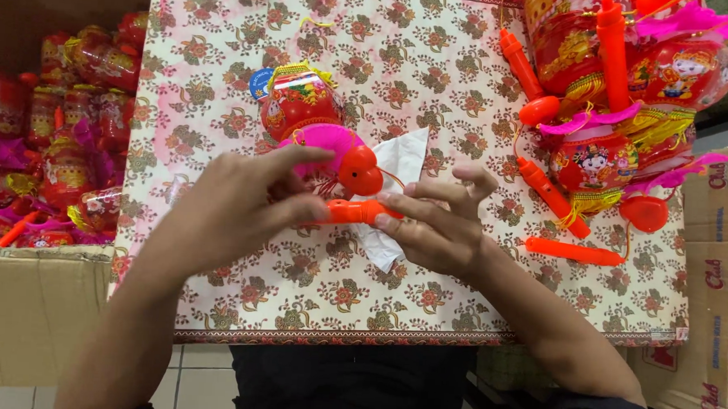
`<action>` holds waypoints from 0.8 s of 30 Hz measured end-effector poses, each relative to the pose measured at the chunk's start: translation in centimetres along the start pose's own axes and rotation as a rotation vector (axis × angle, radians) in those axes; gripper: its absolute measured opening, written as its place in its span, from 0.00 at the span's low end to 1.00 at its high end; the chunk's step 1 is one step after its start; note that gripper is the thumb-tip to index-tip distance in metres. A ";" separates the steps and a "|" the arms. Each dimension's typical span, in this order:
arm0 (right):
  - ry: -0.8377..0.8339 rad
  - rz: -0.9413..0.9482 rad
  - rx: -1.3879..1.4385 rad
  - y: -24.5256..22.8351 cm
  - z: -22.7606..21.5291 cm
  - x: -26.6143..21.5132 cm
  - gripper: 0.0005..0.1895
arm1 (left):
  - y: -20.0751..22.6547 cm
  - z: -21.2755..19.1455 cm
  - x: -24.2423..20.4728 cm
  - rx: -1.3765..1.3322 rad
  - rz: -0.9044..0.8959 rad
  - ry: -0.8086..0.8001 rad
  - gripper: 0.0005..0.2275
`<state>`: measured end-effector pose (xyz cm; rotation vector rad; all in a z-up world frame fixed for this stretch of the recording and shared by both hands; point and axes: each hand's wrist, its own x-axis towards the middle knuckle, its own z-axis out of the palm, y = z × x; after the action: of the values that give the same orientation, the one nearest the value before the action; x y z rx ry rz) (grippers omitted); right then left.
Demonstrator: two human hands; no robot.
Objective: Assembling small plastic decorative toys by joining multiple components together at a steady pace.
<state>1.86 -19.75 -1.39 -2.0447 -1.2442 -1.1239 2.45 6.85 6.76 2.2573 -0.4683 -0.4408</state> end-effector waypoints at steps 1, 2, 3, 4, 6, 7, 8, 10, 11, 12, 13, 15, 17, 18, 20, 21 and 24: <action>-0.010 -0.023 -0.056 0.0 -0.1 -0.3 0.04 | 0.0 -0.5 0.0 0.035 -0.044 -0.041 0.20; -0.021 -0.046 -0.111 0.0 -0.3 -0.6 0.05 | 0.1 -1.1 0.0 0.071 -0.088 -0.083 0.15; -0.019 -0.050 -0.111 0.5 0.3 -1.6 0.05 | 0.1 -1.3 0.0 0.072 -0.088 -0.079 0.15; 0.021 -0.005 -0.120 0.9 0.9 -2.6 0.07 | 0.2 -1.5 0.0 -0.004 -0.091 -0.134 0.14; 0.061 0.042 -0.132 0.8 0.9 -2.1 0.15 | 0.0 -1.6 -0.1 -0.078 -0.092 -0.193 0.15; 0.061 0.056 -0.088 0.4 0.3 -0.6 0.12 | -0.1 -1.6 -0.2 -0.187 -0.035 -0.122 0.12; 0.062 0.070 -0.043 -0.1 -0.2 0.9 0.12 | -0.2 -1.6 -0.2 -0.297 0.023 -0.051 0.09; 0.075 0.036 -0.026 0.2 0.4 0.1 0.12 | -0.2 -1.1 0.0 -0.298 0.000 -0.029 0.07; 0.086 0.000 -0.003 0.3 0.8 -0.3 0.12 | -0.2 -1.0 0.0 -0.301 -0.027 -0.002 0.06; 0.090 0.002 -0.008 0.3 0.9 -0.3 0.12 | -0.3 -1.0 0.0 -0.296 -0.025 -0.005 0.06; 0.111 -0.064 -0.032 0.4 1.0 -0.2 0.08 | -0.5 -1.0 -0.1 -0.334 -0.002 -0.016 0.06; 0.133 -0.129 -0.060 0.5 0.9 -0.6 0.10 | -0.9 -0.8 0.2 -0.369 0.024 -0.030 0.08; 0.093 -0.320 -0.135 0.7 0.4 -1.2 0.06 | -1.6 -0.4 0.6 -0.478 0.013 -0.105 0.20; 0.093 -0.321 -0.135 0.5 0.5 -0.9 0.06 | -1.6 -0.1 0.6 -0.478 0.012 -0.104 0.20; 0.230 -0.248 -0.242 0.2 1.1 -0.4 0.02 | -1.8 0.4 0.7 -0.630 0.111 -0.040 0.16; 0.232 -0.247 -0.245 0.8 0.8 -0.5 0.02 | -1.6 0.6 0.8 -0.628 0.112 -0.042 0.16; 0.153 -0.264 -0.335 1.9 0.1 -0.5 0.03 | -1.2 1.2 0.8 -0.541 0.209 0.059 0.08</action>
<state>3.43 -20.79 -1.81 -2.0160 -1.3495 -1.6777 2.83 6.48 4.98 1.6766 -0.4815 -0.3416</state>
